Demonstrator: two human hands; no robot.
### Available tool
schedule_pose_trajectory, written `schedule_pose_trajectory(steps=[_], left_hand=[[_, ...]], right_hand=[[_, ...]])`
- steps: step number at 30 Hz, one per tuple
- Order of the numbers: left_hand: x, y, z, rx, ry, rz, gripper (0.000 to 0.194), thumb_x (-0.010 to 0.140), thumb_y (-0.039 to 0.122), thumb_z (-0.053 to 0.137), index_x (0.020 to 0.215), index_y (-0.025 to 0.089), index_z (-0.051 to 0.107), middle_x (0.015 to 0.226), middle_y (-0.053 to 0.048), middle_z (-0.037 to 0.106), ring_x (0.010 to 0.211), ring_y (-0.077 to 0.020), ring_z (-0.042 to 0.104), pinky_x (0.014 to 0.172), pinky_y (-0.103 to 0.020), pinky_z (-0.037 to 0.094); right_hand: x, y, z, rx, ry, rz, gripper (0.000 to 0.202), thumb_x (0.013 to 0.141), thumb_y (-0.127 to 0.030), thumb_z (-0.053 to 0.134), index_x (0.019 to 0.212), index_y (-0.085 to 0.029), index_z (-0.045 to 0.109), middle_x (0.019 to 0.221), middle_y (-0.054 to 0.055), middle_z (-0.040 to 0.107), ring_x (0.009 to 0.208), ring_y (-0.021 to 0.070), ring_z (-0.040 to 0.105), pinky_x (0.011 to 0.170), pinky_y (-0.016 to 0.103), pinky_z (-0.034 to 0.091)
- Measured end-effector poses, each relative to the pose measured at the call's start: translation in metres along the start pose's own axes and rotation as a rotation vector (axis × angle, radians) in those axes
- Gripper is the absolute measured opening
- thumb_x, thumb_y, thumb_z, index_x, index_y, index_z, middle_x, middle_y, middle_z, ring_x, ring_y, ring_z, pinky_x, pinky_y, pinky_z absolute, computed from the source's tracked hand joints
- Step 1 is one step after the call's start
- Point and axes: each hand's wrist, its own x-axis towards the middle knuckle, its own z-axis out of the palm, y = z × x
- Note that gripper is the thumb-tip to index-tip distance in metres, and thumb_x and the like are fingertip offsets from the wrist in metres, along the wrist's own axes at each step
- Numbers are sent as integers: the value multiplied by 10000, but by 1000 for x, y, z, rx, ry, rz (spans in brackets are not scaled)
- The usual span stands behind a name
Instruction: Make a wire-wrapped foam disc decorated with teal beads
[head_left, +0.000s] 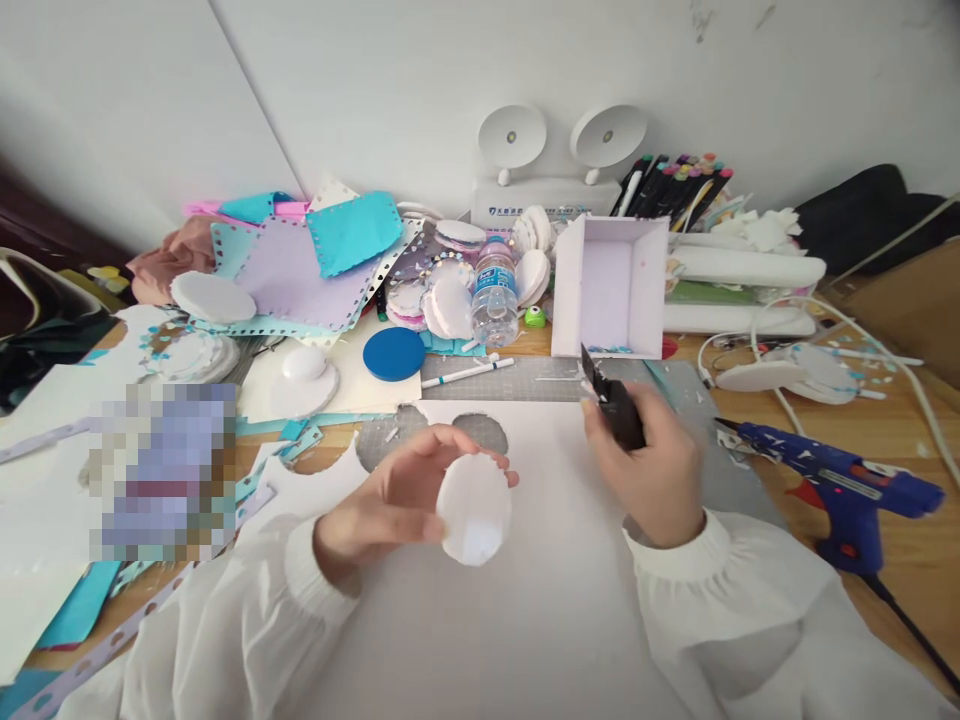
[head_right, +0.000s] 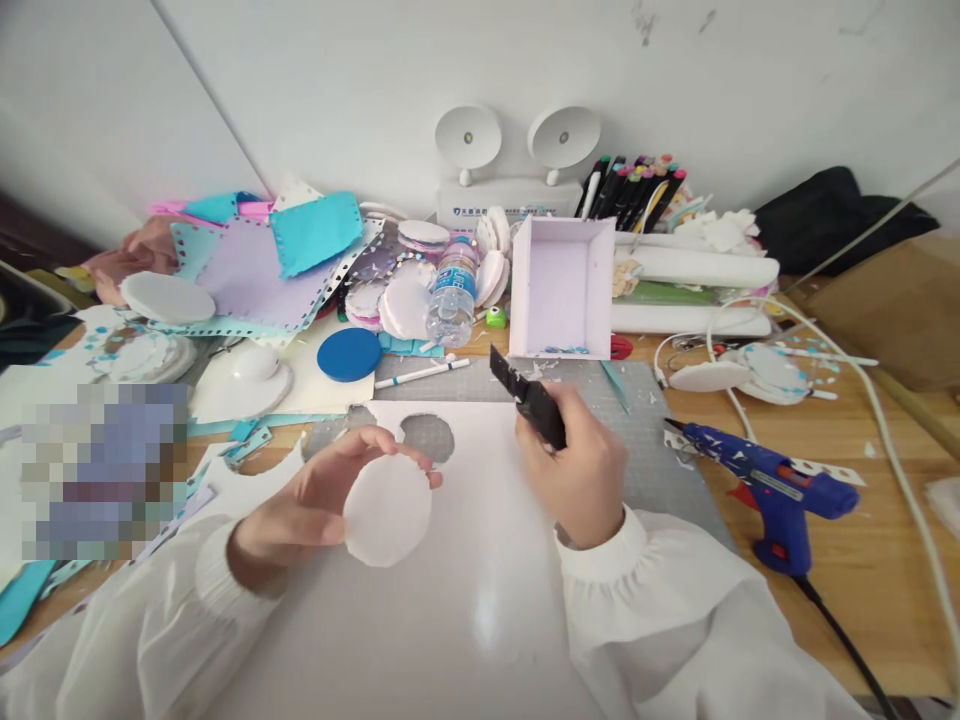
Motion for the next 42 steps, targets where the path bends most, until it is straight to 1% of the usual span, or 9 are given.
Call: schedule_pose_trajectory(steps=[4, 7, 10, 15, 21, 27, 31, 38, 42], left_hand=[[2, -3, 2, 130, 40, 84, 523, 664, 101, 720, 1120, 233, 502, 1211, -115, 542, 1210, -305, 491, 934, -442, 421], [2, -5, 3, 243, 71, 107, 556, 648, 99, 741, 1129, 226, 492, 1236, -132, 528, 1191, -287, 503, 916, -419, 443], [2, -6, 1, 334, 41, 108, 571, 646, 81, 745, 1135, 235, 494, 1309, -134, 488, 1200, -275, 502, 945, -428, 432], [1, -8, 1, 416, 15, 137, 615, 663, 63, 735, 1186, 263, 480, 1351, -115, 449, 1294, -296, 414, 1009, -475, 392], [-2, -11, 1, 485, 20, 87, 782, 639, 82, 760, 1330, 270, 447, 1494, -123, 283, 1388, -341, 267, 1073, -494, 343], [-2, -9, 0, 441, 17, 41, 763, 644, 92, 760, 1322, 269, 456, 1349, -122, 485, 1251, -336, 477, 1018, -513, 399], [0, -5, 0, 355, 15, 37, 725, 650, 143, 761, 1301, 271, 470, 1343, -123, 462, 1174, -337, 536, 948, -490, 458], [-2, -8, 0, 270, 88, 49, 607, 683, 77, 729, 1196, 264, 464, 1330, -128, 459, 1205, -335, 519, 907, -489, 489], [-1, -11, 0, 346, 112, 84, 631, 652, 37, 739, 1177, 259, 466, 1325, -121, 466, 1201, -315, 523, 910, -474, 493]], right_hand=[[-8, -18, -4, 211, -265, -67, 46, 802, -252, 589, 793, -211, 571, 602, -32, 590, 503, 113, 538, 498, 218, 417], [-16, -30, -6, 347, -513, -216, 145, 771, -247, 585, 912, -212, 583, 739, -14, 682, 600, 129, 629, 569, 220, 455], [-21, -36, -5, 356, -599, -309, 273, 742, -235, 580, 1012, -193, 564, 725, 0, 695, 586, 155, 642, 556, 245, 446], [-22, -32, -3, 353, -541, -353, 317, 747, -181, 514, 1064, -187, 535, 717, 1, 694, 593, 166, 655, 568, 262, 463], [-22, -30, -2, 264, -501, -504, 354, 776, -217, 507, 1124, -153, 518, 673, 6, 682, 538, 171, 629, 512, 288, 449], [-22, -36, -3, 257, -461, -498, 442, 766, -234, 529, 1197, -147, 492, 687, -6, 683, 542, 159, 620, 524, 291, 475], [-19, -40, -7, 279, -460, -426, 518, 736, -329, 541, 1222, -159, 482, 719, -2, 684, 557, 159, 625, 532, 292, 492], [-13, -35, -11, 277, -327, -555, 221, 810, -334, 500, 945, -169, 555, 645, 24, 648, 518, 149, 580, 491, 276, 436], [-13, -34, -10, 194, -299, -607, 209, 815, -367, 509, 865, -172, 563, 562, -3, 586, 457, 132, 510, 455, 274, 378]])
